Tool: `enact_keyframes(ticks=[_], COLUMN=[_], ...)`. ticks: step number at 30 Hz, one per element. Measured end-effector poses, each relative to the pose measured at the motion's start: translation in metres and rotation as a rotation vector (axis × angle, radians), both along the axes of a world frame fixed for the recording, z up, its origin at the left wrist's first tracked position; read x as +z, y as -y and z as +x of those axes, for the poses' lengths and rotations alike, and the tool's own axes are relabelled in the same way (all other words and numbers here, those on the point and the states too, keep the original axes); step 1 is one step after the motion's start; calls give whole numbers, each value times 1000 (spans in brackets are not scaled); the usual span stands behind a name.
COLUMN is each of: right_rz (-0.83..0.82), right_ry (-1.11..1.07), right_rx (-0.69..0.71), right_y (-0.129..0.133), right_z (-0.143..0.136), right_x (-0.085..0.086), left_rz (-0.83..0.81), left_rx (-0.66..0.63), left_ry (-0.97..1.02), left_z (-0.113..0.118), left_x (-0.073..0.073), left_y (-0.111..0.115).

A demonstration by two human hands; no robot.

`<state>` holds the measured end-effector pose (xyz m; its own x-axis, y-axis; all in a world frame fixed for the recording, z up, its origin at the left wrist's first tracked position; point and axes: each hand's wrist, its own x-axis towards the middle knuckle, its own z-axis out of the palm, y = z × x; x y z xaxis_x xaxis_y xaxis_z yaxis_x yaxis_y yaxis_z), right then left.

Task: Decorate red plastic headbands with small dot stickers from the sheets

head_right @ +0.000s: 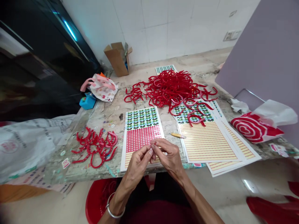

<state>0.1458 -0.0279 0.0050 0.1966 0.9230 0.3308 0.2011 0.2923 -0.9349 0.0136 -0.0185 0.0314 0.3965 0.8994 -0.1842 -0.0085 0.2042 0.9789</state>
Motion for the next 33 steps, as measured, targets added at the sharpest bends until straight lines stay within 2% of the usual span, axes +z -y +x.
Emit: enact_keyframes(ticks=[5,7,12,17,22,28,33], right_rz=[-10,20,217,282,293,309,166], right_ry=[69,103,248,318,354,385,195], right_rx=[-42,-56,-148,-187,-197,-193,-281], right_y=[2,1,2,10,18,21,14], right_z=[2,3,2,1,1,4,3], right_x=[-1,-2,1,8,11,6,1], left_rz=[-12,41,207,312,374,413,324], left_rx=[26,46,133,140,141,102,92], left_ry=[0,-24,-141,-210,-232,-363,-313], left_z=[4,7,16,20,22,25,28], left_x=[-2,-1,-2,-10,-12,-13,-11], left_y=[3,5,6,6,5,7,13])
